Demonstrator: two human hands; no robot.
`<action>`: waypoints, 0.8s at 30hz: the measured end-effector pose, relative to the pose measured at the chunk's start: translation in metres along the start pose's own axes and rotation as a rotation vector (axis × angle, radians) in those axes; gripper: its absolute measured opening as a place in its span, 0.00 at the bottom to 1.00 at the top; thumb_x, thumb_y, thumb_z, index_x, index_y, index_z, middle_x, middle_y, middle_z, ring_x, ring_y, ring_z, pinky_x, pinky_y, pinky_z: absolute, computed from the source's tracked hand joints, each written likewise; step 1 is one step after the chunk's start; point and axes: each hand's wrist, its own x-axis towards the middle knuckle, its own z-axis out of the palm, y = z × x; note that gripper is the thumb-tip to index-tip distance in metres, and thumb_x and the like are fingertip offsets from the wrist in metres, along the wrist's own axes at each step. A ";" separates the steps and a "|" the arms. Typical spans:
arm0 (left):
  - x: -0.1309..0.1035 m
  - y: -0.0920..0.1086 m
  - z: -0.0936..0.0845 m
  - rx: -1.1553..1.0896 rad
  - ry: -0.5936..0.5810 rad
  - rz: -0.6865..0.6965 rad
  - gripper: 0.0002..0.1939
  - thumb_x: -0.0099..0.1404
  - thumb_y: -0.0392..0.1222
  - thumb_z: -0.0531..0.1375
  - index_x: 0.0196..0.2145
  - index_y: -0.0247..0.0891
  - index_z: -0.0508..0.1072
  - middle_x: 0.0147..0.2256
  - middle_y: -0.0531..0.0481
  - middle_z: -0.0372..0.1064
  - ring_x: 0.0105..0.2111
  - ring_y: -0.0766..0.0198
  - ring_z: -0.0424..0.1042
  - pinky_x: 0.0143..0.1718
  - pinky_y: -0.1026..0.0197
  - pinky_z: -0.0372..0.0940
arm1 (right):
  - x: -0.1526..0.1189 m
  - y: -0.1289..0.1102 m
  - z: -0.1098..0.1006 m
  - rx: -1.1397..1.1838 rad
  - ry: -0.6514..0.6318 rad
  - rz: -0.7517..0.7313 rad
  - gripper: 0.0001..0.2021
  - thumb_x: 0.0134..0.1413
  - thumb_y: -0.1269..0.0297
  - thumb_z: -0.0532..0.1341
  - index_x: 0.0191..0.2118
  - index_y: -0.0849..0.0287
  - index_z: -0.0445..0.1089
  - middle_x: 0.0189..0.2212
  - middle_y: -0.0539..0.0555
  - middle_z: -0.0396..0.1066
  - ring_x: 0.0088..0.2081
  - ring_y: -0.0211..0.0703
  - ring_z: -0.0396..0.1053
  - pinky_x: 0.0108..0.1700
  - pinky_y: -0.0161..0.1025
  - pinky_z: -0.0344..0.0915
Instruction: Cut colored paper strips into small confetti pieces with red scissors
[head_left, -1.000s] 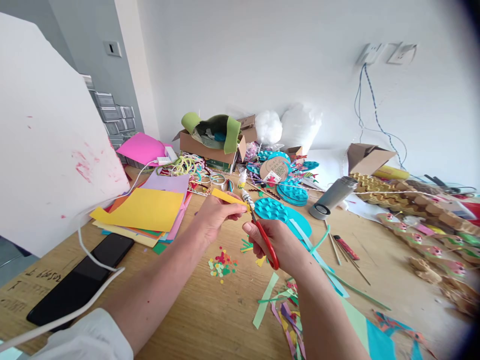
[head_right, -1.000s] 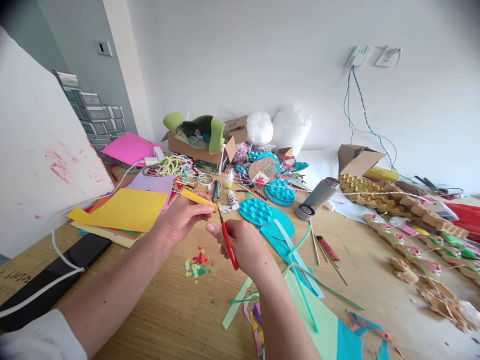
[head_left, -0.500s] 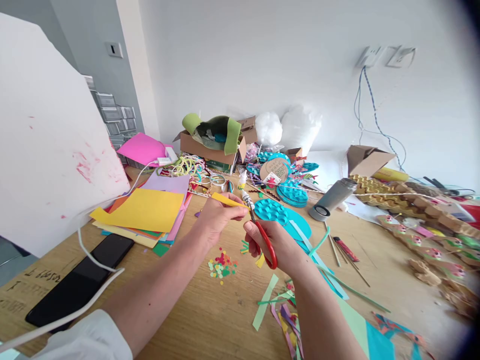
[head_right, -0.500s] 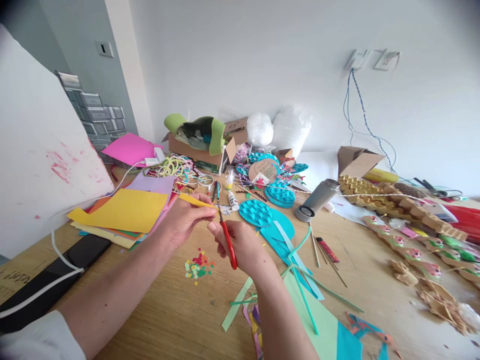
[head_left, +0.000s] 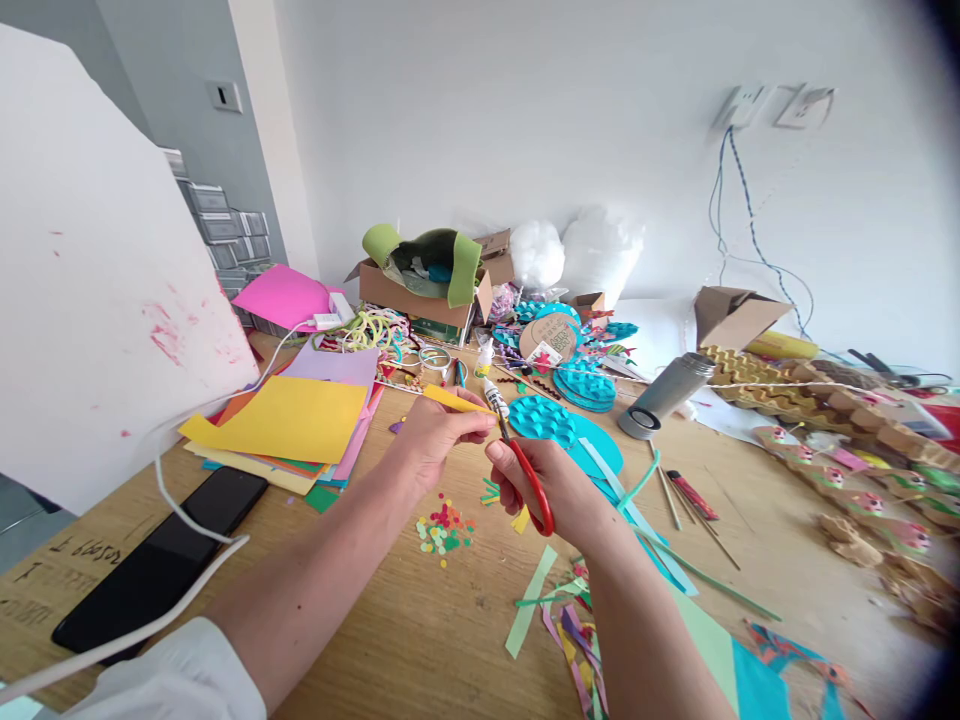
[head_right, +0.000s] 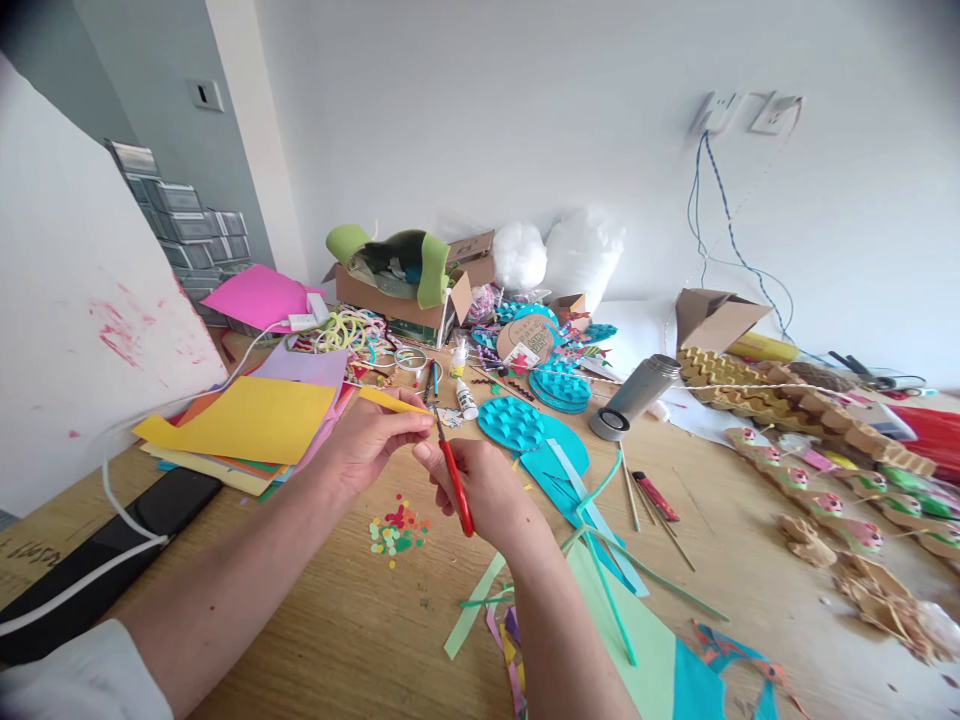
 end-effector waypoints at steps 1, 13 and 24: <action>0.000 0.000 0.000 -0.008 0.001 -0.006 0.11 0.42 0.34 0.67 0.24 0.34 0.68 0.21 0.56 0.65 0.22 0.70 0.66 0.28 0.64 0.61 | 0.000 0.000 0.000 0.000 0.000 0.003 0.26 0.56 0.39 0.53 0.24 0.58 0.64 0.16 0.51 0.69 0.18 0.37 0.66 0.21 0.32 0.59; 0.002 -0.002 -0.002 -0.047 -0.021 -0.025 0.11 0.42 0.32 0.67 0.25 0.34 0.70 0.22 0.56 0.65 0.23 0.71 0.66 0.27 0.65 0.60 | -0.001 -0.001 0.000 -0.008 0.004 0.009 0.28 0.54 0.36 0.53 0.23 0.59 0.65 0.16 0.52 0.69 0.17 0.36 0.65 0.19 0.31 0.58; 0.002 0.000 -0.003 -0.027 -0.024 -0.029 0.11 0.42 0.33 0.67 0.25 0.34 0.71 0.23 0.54 0.68 0.24 0.70 0.66 0.27 0.65 0.59 | -0.002 -0.003 -0.001 0.008 0.006 0.027 0.27 0.54 0.37 0.54 0.22 0.59 0.64 0.14 0.51 0.68 0.13 0.34 0.62 0.16 0.29 0.56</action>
